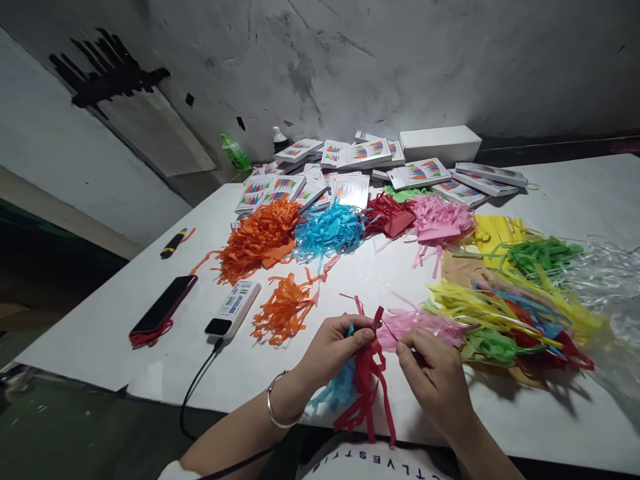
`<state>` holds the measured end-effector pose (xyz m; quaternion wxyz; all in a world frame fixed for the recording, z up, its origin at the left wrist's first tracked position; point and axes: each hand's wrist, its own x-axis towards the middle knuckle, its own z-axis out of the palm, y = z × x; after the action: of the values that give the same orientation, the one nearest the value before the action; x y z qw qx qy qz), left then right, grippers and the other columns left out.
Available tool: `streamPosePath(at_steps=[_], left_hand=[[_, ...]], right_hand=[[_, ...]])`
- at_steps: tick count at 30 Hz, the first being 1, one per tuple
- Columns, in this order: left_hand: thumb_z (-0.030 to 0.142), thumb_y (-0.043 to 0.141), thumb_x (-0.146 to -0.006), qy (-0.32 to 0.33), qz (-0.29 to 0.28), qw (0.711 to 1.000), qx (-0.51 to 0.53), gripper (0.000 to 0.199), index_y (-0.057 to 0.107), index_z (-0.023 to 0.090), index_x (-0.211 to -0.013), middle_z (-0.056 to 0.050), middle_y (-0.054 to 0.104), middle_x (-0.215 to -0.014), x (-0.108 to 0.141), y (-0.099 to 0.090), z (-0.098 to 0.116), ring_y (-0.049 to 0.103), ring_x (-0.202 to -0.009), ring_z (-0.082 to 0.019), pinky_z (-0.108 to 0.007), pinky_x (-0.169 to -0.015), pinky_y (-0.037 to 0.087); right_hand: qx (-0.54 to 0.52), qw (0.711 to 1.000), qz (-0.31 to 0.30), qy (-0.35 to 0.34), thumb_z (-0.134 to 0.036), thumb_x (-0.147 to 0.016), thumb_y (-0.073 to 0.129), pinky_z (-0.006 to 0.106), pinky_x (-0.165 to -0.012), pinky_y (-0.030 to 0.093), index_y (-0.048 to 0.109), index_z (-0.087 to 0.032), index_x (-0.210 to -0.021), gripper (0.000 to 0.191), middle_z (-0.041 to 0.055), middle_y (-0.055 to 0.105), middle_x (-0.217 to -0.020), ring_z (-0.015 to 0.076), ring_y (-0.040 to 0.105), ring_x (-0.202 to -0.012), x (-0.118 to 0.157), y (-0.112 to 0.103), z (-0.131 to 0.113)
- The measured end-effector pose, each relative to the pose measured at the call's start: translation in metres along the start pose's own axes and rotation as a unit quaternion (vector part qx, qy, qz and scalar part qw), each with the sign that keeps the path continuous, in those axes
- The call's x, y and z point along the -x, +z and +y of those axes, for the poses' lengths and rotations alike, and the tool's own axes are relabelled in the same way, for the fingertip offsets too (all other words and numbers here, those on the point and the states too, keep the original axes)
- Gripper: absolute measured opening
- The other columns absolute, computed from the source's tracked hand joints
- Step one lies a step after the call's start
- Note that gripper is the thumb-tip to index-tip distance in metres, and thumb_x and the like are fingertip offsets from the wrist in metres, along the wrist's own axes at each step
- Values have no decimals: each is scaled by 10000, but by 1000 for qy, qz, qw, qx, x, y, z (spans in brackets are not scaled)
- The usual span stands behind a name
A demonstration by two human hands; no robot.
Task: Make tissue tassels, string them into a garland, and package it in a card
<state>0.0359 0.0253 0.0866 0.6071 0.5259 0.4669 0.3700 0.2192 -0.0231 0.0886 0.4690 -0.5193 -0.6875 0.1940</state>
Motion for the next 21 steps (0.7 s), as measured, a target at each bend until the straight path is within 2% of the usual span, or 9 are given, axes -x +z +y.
streamPosePath(at_steps=[2, 5, 8, 13, 17, 19, 21], left_hand=[[482, 751, -777, 38, -11, 998, -59, 347, 776, 159, -902, -70, 739, -813, 1, -1, 2, 627, -723, -176, -273, -667, 494], [382, 673, -862, 112, -75, 978, -157, 232, 774, 175, -890, -63, 743, -811, 2, -3, 8, 644, -750, -180, -276, -713, 499], [335, 614, -903, 157, -109, 959, -209, 221, 763, 172, -915, -62, 730, -795, 3, -5, 11, 636, -722, -168, -261, -687, 487], [328, 595, -916, 163, -113, 955, -218, 232, 755, 161, -938, -64, 726, -785, 3, -8, 11, 628, -708, -160, -250, -669, 474], [304, 600, -913, 166, -110, 954, -224, 210, 752, 159, -904, -56, 720, -765, 4, -7, 11, 616, -684, -149, -240, -651, 464], [285, 599, -910, 169, -114, 952, -230, 199, 752, 158, -897, -53, 720, -758, 5, -7, 11, 615, -678, -145, -237, -648, 463], [275, 593, -911, 174, -118, 949, -234, 200, 751, 153, -895, -54, 720, -755, 5, -8, 12, 618, -678, -143, -234, -650, 464]], right_hand=[[4, 1000, -8, 4, -215, -944, 467, 257, -521, 317, 478, -214, -672, 272, -36, 480, -595, 113, 468, -546, 0, -1, 0], [-11, 999, -49, 14, -213, -941, 475, 250, -521, 324, 500, -211, -678, 264, -37, 501, -601, 108, 474, -542, -3, -4, 1], [-27, 996, -80, 26, -230, -949, 493, 249, -524, 334, 566, -210, -717, 244, -33, 553, -617, 112, 496, -548, -4, -4, 4], [-10, 997, -64, 39, -254, -961, 502, 257, -561, 358, 593, -211, -744, 239, -16, 599, -653, 129, 534, -586, 1, -1, 6], [-45, 993, -85, 73, -282, -964, 513, 251, -496, 323, 594, -212, -733, 255, -24, 583, -634, 120, 509, -555, 3, -2, 3], [-46, 994, -83, 57, -273, -967, 506, 249, -508, 334, 595, -208, -744, 249, -21, 583, -644, 120, 514, -567, 4, -2, 2], [-31, 997, -70, 11, -246, -968, 497, 251, -561, 367, 598, -201, -765, 231, -13, 589, -666, 124, 532, -598, 4, -1, 2]])
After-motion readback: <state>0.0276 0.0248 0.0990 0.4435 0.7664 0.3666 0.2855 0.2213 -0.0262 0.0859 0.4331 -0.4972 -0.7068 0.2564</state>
